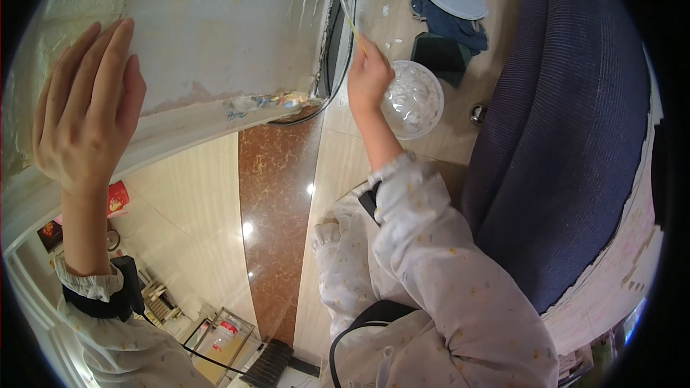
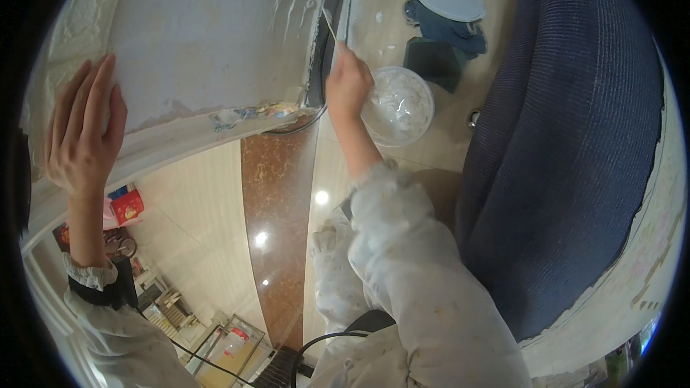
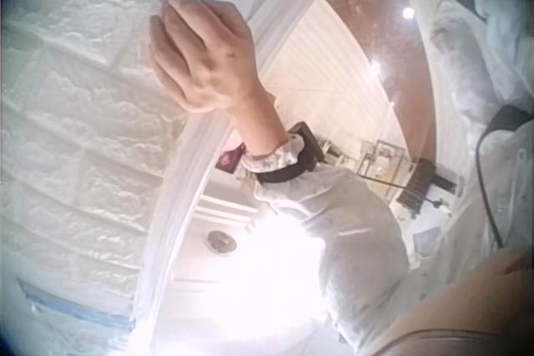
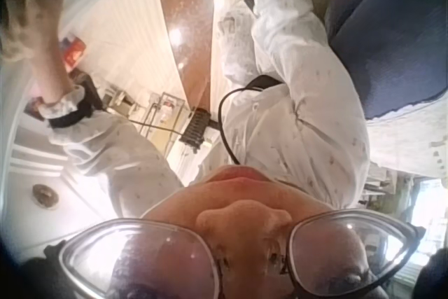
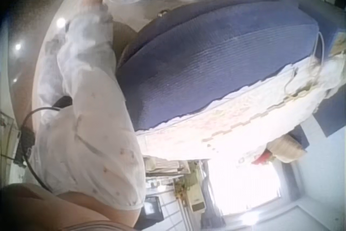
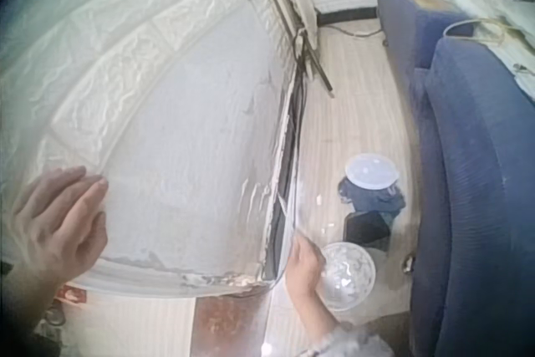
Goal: Applying white repair putty to a damaged wall edge using a spatula.
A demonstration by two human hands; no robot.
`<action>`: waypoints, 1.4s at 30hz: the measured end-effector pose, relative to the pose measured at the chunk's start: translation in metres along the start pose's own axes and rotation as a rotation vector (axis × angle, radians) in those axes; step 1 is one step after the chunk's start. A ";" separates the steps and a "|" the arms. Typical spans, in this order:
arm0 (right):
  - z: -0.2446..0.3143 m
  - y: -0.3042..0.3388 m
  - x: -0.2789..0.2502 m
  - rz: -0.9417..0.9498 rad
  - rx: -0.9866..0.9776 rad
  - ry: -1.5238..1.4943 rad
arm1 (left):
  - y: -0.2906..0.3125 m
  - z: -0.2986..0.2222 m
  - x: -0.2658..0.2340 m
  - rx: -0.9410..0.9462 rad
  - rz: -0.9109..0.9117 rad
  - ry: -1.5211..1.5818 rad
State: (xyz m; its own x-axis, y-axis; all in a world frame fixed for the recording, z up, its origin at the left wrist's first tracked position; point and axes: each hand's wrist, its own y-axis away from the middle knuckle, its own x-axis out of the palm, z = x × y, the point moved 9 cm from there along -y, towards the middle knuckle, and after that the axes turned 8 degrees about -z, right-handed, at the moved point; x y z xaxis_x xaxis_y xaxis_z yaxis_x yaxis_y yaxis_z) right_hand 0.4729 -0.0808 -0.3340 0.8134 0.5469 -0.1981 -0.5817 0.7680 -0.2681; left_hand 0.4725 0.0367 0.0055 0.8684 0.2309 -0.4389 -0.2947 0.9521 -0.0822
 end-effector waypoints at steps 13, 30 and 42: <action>0.028 0.069 0.018 0.415 -0.140 -0.180 | -0.002 -0.002 0.003 0.007 0.004 0.006; -0.008 -0.016 0.087 0.200 -0.069 0.024 | -0.004 -0.004 -0.003 0.039 0.002 0.025; -0.006 0.089 -0.031 0.314 -0.059 -0.085 | -0.007 0.001 -0.002 -0.013 -0.011 0.053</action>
State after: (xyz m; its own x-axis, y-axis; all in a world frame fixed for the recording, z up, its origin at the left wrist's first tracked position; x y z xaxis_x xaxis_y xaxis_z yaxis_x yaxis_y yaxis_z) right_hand 0.3955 -0.0314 -0.3570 0.5901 0.7819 -0.2008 -0.8015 0.5378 -0.2614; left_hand 0.4732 0.0298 0.0080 0.8491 0.2093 -0.4850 -0.2910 0.9516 -0.0988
